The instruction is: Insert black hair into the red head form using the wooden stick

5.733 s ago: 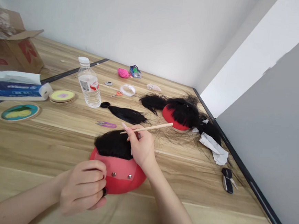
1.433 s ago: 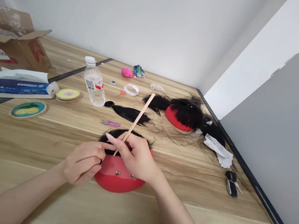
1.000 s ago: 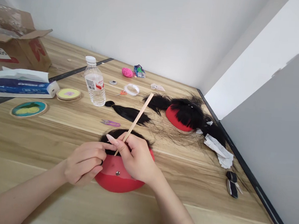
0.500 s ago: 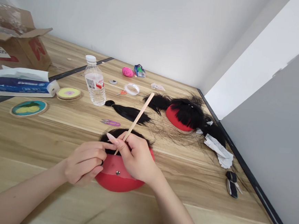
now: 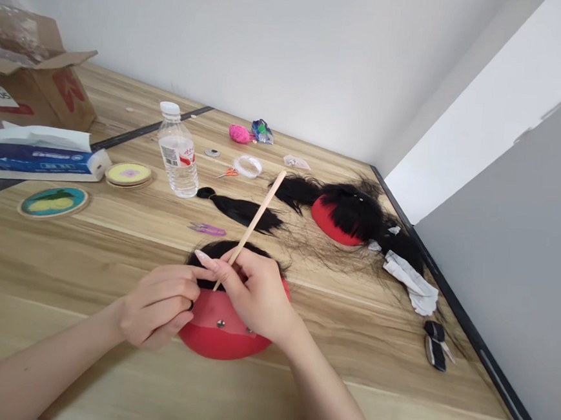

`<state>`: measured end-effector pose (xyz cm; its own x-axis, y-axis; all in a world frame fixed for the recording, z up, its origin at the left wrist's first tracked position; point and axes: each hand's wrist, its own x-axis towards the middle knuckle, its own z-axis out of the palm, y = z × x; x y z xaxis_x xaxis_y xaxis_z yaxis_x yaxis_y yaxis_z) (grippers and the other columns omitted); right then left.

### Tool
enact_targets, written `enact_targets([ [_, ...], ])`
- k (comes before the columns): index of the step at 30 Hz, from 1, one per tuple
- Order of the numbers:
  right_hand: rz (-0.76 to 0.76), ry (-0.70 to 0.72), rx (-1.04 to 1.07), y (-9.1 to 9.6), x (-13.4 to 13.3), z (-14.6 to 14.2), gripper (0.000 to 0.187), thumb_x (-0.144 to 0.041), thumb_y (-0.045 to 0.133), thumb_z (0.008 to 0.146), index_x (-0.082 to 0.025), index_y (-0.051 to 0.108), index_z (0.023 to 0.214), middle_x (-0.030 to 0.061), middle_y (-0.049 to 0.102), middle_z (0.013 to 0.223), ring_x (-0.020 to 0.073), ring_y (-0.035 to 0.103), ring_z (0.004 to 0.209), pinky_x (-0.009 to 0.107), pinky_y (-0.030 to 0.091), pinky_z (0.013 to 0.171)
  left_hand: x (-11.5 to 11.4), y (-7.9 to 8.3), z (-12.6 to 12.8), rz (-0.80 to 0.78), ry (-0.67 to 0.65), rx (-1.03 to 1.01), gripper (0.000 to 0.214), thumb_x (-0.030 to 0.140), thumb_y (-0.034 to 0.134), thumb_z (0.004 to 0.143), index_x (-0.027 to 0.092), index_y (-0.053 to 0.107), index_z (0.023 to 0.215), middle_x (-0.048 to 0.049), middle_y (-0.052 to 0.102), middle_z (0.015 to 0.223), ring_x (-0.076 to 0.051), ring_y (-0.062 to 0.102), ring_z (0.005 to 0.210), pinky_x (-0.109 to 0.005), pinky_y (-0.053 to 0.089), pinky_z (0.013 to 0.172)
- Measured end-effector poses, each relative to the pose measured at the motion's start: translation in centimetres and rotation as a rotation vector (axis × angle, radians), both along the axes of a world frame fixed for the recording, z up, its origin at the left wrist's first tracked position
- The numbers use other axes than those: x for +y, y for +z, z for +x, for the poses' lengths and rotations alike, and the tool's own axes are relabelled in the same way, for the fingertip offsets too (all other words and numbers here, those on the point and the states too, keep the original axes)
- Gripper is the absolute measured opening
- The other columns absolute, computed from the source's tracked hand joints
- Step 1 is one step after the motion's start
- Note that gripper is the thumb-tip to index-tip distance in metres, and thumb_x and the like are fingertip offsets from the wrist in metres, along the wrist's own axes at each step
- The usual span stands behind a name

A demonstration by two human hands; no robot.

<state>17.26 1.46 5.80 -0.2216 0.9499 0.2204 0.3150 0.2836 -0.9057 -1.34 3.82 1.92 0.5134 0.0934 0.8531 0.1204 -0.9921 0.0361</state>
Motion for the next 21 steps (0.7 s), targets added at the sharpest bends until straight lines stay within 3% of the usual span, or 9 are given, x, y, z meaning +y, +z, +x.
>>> enact_targets([
  [10,0.028,-0.011,0.058,-0.49,0.19,0.24,0.032,-0.042,0.051,0.099,-0.018,0.062,0.081,-0.0036,0.051,0.061,0.0096,0.045,0.053,0.022,0.038,0.053,-0.02,-0.06,0.12,-0.02,-0.011,-0.024,0.024,0.011,0.044,0.093,0.016,0.051,0.07,-0.0042,0.058,0.067,-0.016,0.065,0.07,-0.032,0.063,0.077],
  [21,0.063,-0.006,-0.017,-0.31,0.05,0.19,0.027,-0.036,0.052,0.099,-0.018,0.065,0.084,-0.0015,0.059,0.068,0.011,0.053,0.062,0.023,0.043,0.061,-0.03,0.04,0.27,-0.019,0.011,-0.023,0.025,0.012,0.042,0.093,0.017,0.05,0.07,-0.0025,0.057,0.065,-0.015,0.064,0.065,-0.032,0.063,0.077],
])
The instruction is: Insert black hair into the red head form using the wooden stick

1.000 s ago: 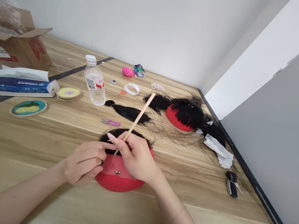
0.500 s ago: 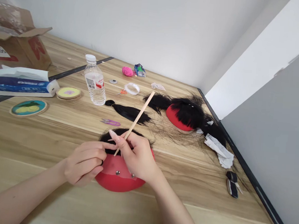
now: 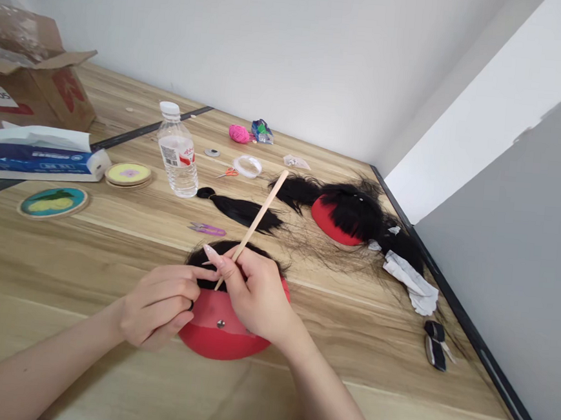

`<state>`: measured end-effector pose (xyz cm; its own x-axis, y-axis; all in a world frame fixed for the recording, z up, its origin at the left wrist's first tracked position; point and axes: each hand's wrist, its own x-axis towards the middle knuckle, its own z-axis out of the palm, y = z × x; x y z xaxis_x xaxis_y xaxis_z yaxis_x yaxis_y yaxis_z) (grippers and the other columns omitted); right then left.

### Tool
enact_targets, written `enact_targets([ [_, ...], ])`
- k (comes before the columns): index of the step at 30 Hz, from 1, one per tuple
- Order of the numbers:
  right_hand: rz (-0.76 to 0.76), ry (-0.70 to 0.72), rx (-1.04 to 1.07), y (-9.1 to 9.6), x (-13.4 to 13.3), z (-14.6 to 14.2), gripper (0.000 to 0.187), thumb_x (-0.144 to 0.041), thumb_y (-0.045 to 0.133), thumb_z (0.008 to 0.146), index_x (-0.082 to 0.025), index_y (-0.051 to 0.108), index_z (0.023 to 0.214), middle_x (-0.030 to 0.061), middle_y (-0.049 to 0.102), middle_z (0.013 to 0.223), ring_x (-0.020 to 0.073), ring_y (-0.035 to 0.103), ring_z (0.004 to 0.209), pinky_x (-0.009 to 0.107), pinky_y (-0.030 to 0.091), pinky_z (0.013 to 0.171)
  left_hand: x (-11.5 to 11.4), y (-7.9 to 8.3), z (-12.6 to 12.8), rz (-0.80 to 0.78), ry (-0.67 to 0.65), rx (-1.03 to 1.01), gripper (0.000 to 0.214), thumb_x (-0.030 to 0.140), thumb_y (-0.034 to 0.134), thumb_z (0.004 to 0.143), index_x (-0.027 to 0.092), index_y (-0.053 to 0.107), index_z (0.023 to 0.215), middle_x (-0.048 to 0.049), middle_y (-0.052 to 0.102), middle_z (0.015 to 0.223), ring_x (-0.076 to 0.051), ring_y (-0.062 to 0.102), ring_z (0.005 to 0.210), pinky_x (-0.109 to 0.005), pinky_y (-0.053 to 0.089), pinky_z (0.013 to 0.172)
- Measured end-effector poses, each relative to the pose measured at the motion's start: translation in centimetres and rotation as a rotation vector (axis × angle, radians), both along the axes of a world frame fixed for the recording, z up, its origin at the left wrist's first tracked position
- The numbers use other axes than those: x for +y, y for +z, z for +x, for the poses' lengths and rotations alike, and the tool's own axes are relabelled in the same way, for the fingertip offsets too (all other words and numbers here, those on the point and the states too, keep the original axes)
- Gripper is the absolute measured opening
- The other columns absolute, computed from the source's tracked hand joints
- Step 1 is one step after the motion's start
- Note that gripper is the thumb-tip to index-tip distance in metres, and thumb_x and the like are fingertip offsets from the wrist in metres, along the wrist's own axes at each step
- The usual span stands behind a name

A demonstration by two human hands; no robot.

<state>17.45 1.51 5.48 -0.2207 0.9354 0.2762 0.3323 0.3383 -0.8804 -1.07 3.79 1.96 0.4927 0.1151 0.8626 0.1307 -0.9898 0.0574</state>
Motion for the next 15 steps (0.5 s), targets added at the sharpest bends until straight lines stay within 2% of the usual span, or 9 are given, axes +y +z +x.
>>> enact_targets([
  [15,0.062,0.042,-0.009,0.32,-0.02,-0.13,0.024,-0.032,0.051,0.1,-0.018,0.062,0.084,-0.0012,0.059,0.071,0.0113,0.053,0.064,0.023,0.042,0.061,-0.05,0.07,-0.15,0.006,-0.011,0.031,0.026,0.012,0.043,0.093,0.016,0.05,0.069,-0.0036,0.058,0.065,-0.015,0.061,0.063,-0.032,0.062,0.072],
])
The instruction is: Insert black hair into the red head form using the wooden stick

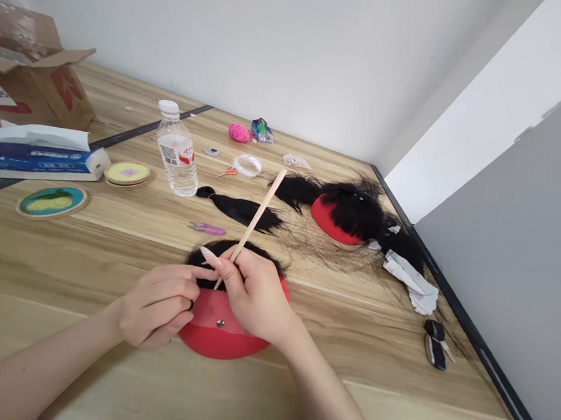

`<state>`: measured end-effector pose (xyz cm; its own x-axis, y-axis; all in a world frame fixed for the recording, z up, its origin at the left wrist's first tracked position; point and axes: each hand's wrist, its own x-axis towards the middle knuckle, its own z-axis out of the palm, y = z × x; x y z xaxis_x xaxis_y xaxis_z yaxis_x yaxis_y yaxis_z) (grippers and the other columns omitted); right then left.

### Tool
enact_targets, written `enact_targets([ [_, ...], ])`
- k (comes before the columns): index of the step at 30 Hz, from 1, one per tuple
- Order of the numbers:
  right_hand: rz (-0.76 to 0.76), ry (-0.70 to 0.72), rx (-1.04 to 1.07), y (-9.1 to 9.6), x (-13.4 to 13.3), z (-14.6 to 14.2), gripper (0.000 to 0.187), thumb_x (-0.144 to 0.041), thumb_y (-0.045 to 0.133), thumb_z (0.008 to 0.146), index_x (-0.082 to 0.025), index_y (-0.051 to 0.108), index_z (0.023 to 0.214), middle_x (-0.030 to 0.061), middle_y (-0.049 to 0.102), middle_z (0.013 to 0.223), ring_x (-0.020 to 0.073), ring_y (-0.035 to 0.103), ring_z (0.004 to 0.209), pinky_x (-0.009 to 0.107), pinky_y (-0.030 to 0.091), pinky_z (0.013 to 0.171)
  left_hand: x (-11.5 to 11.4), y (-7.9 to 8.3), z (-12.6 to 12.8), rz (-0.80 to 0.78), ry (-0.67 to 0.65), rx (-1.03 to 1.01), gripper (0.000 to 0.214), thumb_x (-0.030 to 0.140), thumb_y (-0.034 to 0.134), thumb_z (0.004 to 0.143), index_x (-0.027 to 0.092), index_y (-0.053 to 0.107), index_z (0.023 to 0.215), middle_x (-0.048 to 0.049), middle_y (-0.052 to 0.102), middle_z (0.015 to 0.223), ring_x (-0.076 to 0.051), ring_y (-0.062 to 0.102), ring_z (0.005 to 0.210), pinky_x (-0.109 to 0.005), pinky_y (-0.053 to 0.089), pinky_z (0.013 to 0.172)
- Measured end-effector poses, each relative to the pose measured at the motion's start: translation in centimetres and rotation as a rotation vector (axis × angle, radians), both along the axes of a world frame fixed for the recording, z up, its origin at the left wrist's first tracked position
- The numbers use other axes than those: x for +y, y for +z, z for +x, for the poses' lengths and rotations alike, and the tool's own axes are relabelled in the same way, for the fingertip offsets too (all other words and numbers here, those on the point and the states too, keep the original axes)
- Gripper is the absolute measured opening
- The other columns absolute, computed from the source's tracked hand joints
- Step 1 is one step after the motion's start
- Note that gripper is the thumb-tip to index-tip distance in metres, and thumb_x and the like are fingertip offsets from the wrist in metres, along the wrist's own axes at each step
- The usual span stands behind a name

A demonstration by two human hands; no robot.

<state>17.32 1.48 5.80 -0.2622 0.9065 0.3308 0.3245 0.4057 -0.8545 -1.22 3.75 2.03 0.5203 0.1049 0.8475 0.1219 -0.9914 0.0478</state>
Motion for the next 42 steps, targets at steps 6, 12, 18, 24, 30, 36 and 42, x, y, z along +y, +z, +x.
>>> enact_targets([
  [6,-0.01,0.022,-0.01,0.0,-0.1,0.1,0.024,-0.031,0.048,0.101,-0.018,0.061,0.085,-0.0006,0.06,0.074,0.0116,0.054,0.066,0.024,0.043,0.063,0.0,0.2,0.0,0.003,0.022,0.001,0.026,0.012,0.042,0.093,0.017,0.05,0.069,-0.0029,0.058,0.065,-0.017,0.066,0.068,-0.031,0.063,0.073],
  [12,-0.037,0.03,-0.004,-0.1,-0.2,0.2,0.028,-0.037,0.046,0.102,-0.019,0.06,0.085,0.001,0.064,0.079,0.0127,0.057,0.07,0.025,0.045,0.065,0.1,0.2,0.0,-0.013,-0.008,-0.001,0.025,0.011,0.043,0.092,0.017,0.05,0.069,-0.0026,0.057,0.064,-0.016,0.064,0.065,-0.032,0.063,0.074],
  [18,-0.056,0.029,0.058,-0.2,0.0,0.2,0.032,-0.04,0.047,0.101,-0.019,0.06,0.08,0.0008,0.062,0.079,0.0122,0.056,0.069,0.025,0.046,0.069,-0.1,0.2,0.0,-0.032,-0.008,-0.012,0.025,0.012,0.043,0.094,0.017,0.05,0.07,-0.0026,0.057,0.066,-0.016,0.065,0.068,-0.034,0.064,0.079],
  [24,-0.1,0.027,0.114,-0.3,0.0,0.3,0.039,-0.046,0.044,0.102,-0.019,0.058,0.076,-0.0003,0.056,0.072,0.012,0.052,0.065,0.026,0.048,0.07,0.2,-0.2,0.0,-0.009,-0.01,-0.009,0.024,0.01,0.043,0.094,0.017,0.051,0.072,-0.0033,0.057,0.068,-0.016,0.064,0.07,-0.036,0.064,0.08],
  [30,-0.191,-0.001,0.187,-0.2,-0.1,0.4,0.047,-0.052,0.043,0.1,-0.019,0.061,0.07,-0.002,0.051,0.058,0.0116,0.049,0.053,0.027,0.047,0.062,1.0,0.4,-0.2,0.109,0.154,-0.111,0.035,0.024,0.037,0.102,0.017,0.049,0.07,-0.004,0.06,0.07,-0.017,0.059,0.067,-0.041,0.059,0.071],
  [36,-0.25,0.037,0.317,-0.2,0.0,0.5,0.049,-0.052,0.042,0.099,-0.02,0.064,0.069,-0.0059,0.043,0.042,0.012,0.047,0.043,0.036,0.053,0.082,1.8,1.0,-0.4,0.186,0.122,-0.003,0.034,0.03,0.047,0.102,0.017,0.05,0.071,-0.0019,0.059,0.069,-0.014,0.053,0.062,-0.032,0.05,0.064],
  [42,-0.287,0.047,0.376,-0.5,0.2,0.7,0.046,-0.054,0.043,0.097,-0.02,0.059,0.07,-0.0061,0.053,0.047,0.009,0.047,0.032,0.039,0.054,0.086,1.5,0.8,0.0,0.227,0.165,0.05,0.032,0.026,0.049,0.101,0.018,0.052,0.07,0.0001,0.061,0.067,-0.014,0.052,0.064,-0.033,0.044,0.07],
])
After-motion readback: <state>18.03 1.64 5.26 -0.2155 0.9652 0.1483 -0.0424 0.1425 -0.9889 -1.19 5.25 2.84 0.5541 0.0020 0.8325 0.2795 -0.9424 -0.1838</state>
